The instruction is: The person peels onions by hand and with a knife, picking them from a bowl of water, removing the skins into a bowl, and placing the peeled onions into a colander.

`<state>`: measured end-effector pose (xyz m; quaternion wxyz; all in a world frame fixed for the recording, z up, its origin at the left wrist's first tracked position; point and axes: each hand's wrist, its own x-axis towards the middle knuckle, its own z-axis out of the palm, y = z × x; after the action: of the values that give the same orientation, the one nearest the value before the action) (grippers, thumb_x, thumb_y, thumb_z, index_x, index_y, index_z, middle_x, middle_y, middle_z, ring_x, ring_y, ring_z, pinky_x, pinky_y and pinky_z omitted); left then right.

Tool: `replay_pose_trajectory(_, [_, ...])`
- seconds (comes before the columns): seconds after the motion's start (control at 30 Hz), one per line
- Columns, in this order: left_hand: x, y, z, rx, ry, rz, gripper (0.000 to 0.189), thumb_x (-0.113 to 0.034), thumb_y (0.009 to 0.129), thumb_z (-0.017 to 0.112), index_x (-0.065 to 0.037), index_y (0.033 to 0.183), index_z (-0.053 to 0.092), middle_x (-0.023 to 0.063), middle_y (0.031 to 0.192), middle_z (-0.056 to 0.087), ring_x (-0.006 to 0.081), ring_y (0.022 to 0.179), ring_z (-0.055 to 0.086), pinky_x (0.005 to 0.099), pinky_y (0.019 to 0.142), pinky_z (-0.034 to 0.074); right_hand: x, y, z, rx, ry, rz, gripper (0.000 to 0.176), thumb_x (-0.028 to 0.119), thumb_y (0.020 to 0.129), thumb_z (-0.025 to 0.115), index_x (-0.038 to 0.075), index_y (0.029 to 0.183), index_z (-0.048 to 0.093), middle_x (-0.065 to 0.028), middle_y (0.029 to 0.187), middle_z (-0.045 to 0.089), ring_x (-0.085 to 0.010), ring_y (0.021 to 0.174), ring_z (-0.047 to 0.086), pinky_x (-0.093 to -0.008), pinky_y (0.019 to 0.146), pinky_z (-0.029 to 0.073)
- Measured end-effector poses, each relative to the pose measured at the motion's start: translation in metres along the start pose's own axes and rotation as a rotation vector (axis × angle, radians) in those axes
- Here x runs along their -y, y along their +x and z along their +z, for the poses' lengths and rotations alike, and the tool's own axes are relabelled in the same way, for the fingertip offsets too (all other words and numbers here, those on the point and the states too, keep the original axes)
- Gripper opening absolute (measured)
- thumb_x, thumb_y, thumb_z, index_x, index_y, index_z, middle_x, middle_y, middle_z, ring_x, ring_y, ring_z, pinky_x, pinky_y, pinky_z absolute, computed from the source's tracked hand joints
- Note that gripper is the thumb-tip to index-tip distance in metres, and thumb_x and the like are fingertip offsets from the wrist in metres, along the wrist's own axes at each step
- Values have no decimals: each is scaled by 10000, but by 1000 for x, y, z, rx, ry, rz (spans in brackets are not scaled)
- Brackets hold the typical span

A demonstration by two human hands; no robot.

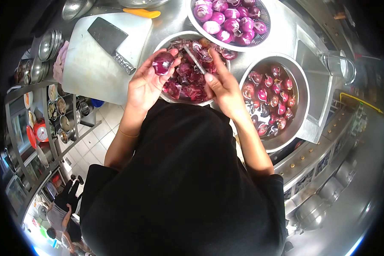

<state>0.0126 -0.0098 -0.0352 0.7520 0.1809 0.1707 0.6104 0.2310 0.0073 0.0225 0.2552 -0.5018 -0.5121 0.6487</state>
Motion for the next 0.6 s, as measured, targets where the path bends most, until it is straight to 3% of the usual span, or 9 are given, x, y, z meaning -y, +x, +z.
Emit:
replay_pose_trajectory(0.07, [-2, -4, -4, -39, -37, -10, 517, -119, 917, 499, 59, 1365, 314, 254, 1337, 431, 353, 1174, 518, 372, 949, 484, -10, 5, 5, 28, -114, 95, 626, 165, 953, 492, 81, 1480, 164, 10, 603, 455, -80, 553, 430, -226, 541, 370])
replay_pose_trajectory(0.13, [-3, -6, -6, -7, -74, -21, 492, -116, 916, 493, 51, 1353, 341, 233, 1314, 461, 347, 1145, 540, 385, 944, 486, -18, 9, 7, 50, -293, 198, 658, 165, 942, 504, 45, 1474, 136, -39, 609, 491, -116, 569, 477, -263, 591, 412])
replay_pose_trajectory(0.23, [-3, -9, -8, -8, -65, -18, 470, -127, 919, 487, 42, 1341, 368, 203, 1278, 502, 326, 1082, 579, 388, 911, 498, -34, 13, 7, -7, -436, 160, 690, 177, 924, 530, 28, 1468, 132, -90, 637, 541, -170, 589, 523, -294, 637, 438])
replay_pose_trajectory(0.27, [-3, -10, -7, -44, -21, -4, 471, -142, 923, 485, 42, 1341, 369, 194, 1266, 514, 310, 1049, 598, 377, 884, 508, -32, 12, 6, -52, -462, 106, 711, 179, 897, 570, 51, 1465, 162, -166, 698, 604, -278, 662, 614, -367, 684, 462])
replay_pose_trajectory(0.3, [-2, -11, -8, -44, -24, -9, 471, -142, 923, 485, 42, 1341, 369, 194, 1266, 514, 310, 1049, 598, 377, 884, 508, -33, 11, 4, -55, -462, 111, 711, 179, 897, 570, 51, 1465, 162, -166, 698, 604, -278, 662, 614, -367, 684, 462])
replay_pose_trajectory(0.37, [-3, -13, -9, -116, 28, 4, 468, -158, 927, 493, 36, 1338, 378, 179, 1246, 532, 302, 1050, 598, 364, 861, 506, -34, 11, 0, -199, -709, -23, 701, 163, 875, 596, 90, 1455, 209, -227, 774, 635, -373, 772, 642, -435, 717, 462])
replay_pose_trajectory(0.4, [-4, -13, -9, -135, 39, 2, 459, -166, 931, 493, 35, 1330, 388, 176, 1229, 545, 305, 1044, 599, 368, 867, 500, -30, 9, -1, -229, -638, -64, 628, 127, 852, 616, 139, 1404, 317, -263, 829, 634, -434, 840, 615, -479, 713, 453])
replay_pose_trajectory(0.53, [-3, -14, -10, -156, 46, -4, 449, -164, 930, 497, 33, 1321, 399, 176, 1215, 554, 305, 1042, 600, 367, 870, 496, -14, 1, -1, -233, -717, -100, 462, 67, 836, 613, 200, 1252, 461, -257, 873, 637, -440, 829, 612, -484, 682, 466])
replay_pose_trajectory(0.6, [-3, -12, -10, -160, 32, -23, 439, -156, 930, 494, 31, 1317, 404, 183, 1211, 556, 301, 1036, 602, 363, 874, 494, -13, -1, 2, -211, -732, -143, 448, 62, 842, 603, 210, 1246, 478, -251, 884, 637, -432, 837, 613, -485, 682, 465])
